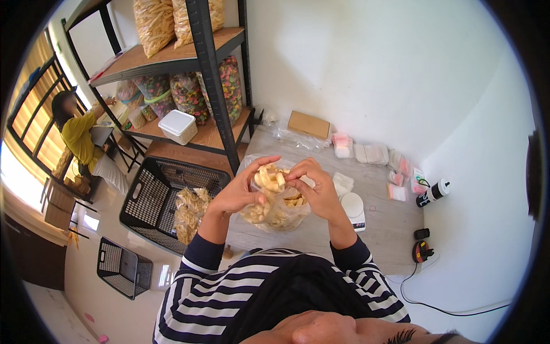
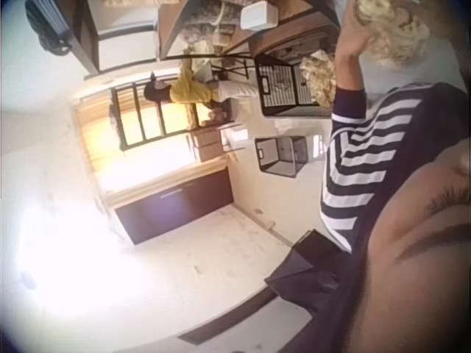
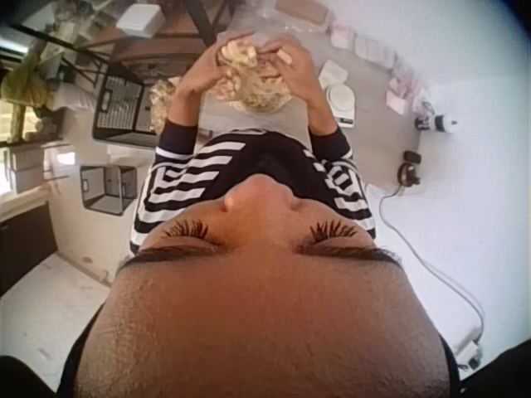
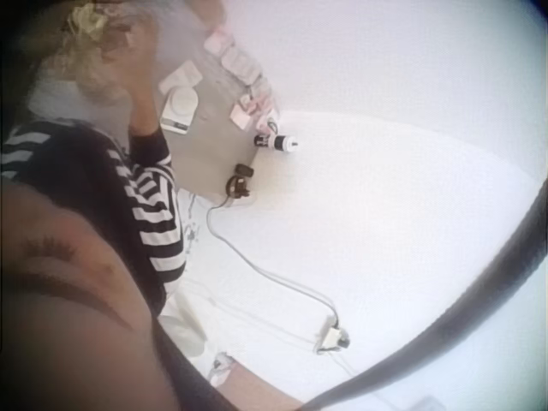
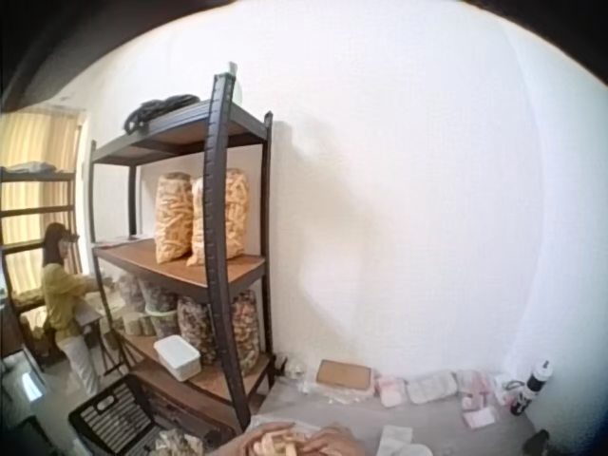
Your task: The person scoops ring-shaped snacks from a large bag into small clear plastic bags using a scoop, weighs each bag on a digital scale, and sets the filled bags aside. The process repeats for multiple bags.
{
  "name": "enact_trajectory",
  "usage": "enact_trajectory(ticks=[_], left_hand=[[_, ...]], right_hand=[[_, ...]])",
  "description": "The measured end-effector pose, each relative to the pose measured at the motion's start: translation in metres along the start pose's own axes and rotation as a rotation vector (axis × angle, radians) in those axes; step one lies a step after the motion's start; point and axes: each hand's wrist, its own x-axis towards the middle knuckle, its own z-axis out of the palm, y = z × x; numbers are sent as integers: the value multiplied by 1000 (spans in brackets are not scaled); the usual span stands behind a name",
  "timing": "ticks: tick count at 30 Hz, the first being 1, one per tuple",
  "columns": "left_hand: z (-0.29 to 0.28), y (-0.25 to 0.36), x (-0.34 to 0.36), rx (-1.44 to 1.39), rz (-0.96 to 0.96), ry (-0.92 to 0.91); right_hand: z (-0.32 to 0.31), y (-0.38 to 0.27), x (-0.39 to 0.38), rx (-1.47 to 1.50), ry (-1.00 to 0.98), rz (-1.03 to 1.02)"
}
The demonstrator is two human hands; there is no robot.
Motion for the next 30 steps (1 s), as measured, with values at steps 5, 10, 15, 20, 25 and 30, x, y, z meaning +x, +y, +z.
enact_trajectory(ticks=[5, 10, 15, 20, 25, 30], left_hand=[[-10, -9, 2, 29, -68, 95], [-17, -24, -1, 84, -165, 214], [-3, -25, 3, 152, -194, 239], [4, -24, 2, 165, -175, 259], [15, -13, 0, 214, -78, 267], [18, -2, -12, 344, 2, 282]], right_hand=[[5, 14, -6, 103, 119, 169], [5, 26, -15, 128, 159, 301], [7, 26, -24, 84, 113, 350], [7, 20, -26, 51, 121, 313], [7, 11, -23, 14, 188, 214], [10, 0, -20, 52, 185, 146]])
